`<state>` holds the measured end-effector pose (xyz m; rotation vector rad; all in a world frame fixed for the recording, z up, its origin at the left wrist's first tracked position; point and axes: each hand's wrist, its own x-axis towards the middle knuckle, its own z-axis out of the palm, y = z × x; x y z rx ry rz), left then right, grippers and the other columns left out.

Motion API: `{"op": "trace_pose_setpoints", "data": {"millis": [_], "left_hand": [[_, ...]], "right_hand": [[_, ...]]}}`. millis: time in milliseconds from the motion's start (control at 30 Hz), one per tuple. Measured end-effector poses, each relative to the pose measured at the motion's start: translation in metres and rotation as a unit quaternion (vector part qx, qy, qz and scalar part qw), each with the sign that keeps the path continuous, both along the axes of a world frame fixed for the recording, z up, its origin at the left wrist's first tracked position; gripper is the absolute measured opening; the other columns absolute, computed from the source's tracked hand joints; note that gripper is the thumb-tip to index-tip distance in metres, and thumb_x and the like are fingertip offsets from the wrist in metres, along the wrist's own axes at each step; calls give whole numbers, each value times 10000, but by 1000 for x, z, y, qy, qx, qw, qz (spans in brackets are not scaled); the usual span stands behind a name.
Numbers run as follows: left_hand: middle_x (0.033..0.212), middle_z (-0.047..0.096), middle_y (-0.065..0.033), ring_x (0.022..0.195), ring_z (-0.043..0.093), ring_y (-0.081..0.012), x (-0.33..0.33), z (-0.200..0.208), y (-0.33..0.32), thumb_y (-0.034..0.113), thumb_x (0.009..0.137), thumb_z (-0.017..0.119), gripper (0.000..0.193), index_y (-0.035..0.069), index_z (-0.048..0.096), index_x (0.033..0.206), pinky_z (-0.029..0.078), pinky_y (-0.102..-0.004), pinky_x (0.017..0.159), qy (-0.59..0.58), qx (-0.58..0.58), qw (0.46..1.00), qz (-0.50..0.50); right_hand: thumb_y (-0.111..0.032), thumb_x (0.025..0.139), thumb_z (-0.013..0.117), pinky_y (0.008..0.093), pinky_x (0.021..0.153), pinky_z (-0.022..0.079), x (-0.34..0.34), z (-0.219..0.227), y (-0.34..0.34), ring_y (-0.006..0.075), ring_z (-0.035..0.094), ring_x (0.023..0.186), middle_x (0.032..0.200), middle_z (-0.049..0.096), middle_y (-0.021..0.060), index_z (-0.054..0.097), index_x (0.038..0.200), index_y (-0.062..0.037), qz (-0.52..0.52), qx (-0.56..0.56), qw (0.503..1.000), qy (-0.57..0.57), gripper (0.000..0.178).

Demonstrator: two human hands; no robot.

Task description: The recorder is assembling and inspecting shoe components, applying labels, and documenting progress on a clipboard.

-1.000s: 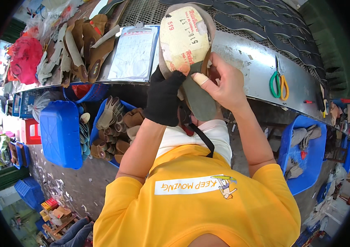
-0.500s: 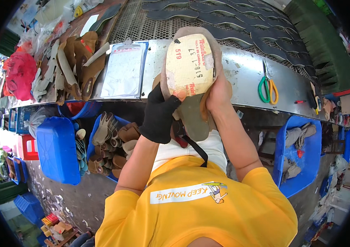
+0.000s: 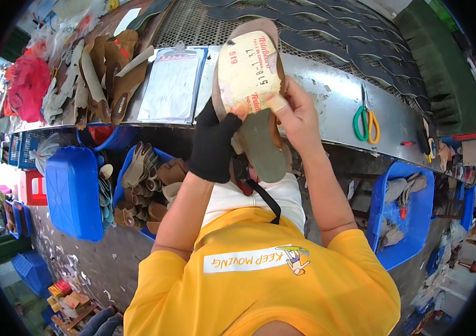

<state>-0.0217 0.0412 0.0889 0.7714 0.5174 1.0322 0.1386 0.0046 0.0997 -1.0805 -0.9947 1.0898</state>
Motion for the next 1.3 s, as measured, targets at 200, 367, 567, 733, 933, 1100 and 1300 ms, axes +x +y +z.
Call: {"op": "trace_pose_setpoints", "data": {"millis": [200, 367, 567, 733, 933, 1100, 1300], "left_hand": [[1031, 628, -54, 912, 595, -152, 3, 16, 6, 96, 826, 645, 351, -13, 561, 1149, 483, -293, 807, 79, 60, 995, -20], [773, 556, 27, 714, 482, -53, -18, 5, 27, 226, 904, 576, 203, 25, 605, 900, 407, -219, 627, 171, 203, 963, -38], [686, 557, 13, 683, 446, -49, -21, 21, 16, 236, 882, 612, 269, -31, 622, 849, 408, -239, 615, 259, 184, 938, -136], [656, 558, -9, 647, 452, -58, -18, 24, 9, 223, 876, 620, 255, -30, 633, 851, 414, -259, 583, 259, 201, 937, -119], [607, 499, 8, 603, 433, -63, -12, 32, 3, 213, 882, 608, 233, 12, 575, 769, 394, -248, 553, 356, 395, 845, -54], [709, 473, 1, 693, 410, -64, -1, 22, 13, 260, 953, 472, 270, 35, 522, 813, 364, -230, 623, 141, 200, 970, -3], [928, 551, -24, 704, 447, -79, 8, 35, 34, 260, 969, 423, 302, 17, 592, 1028, 384, -226, 614, 141, 312, 938, 58]], "right_hand": [[-147, 819, 660, 282, 862, 450, 8, -12, -1, 141, 552, 1028, 1155, 577, 70, 468, 1258, -3, 45, 49, 994, -84, 500], [-141, 819, 635, 318, 879, 460, 17, -17, 4, 190, 562, 1050, 1175, 563, 100, 438, 1271, 7, -23, 71, 997, 33, 515], [-130, 795, 653, 297, 851, 461, 9, -17, 3, 177, 579, 996, 1137, 585, 98, 475, 1230, 9, -44, 72, 996, 16, 491], [-89, 796, 636, 310, 882, 448, 1, -13, -1, 190, 563, 1033, 1182, 554, 108, 429, 1273, 2, -77, 70, 993, -46, 527], [-65, 793, 627, 291, 839, 474, -10, -13, 3, 159, 596, 966, 1098, 610, 100, 531, 1165, 27, -73, 112, 991, 15, 395], [-75, 781, 631, 302, 869, 452, -13, -13, -3, 167, 573, 1007, 1136, 583, 101, 488, 1214, 21, -48, 84, 995, 21, 466], [-102, 777, 636, 310, 863, 451, -19, -9, -5, 168, 572, 998, 1116, 589, 89, 485, 1227, 15, -27, 101, 994, -19, 489]]}}
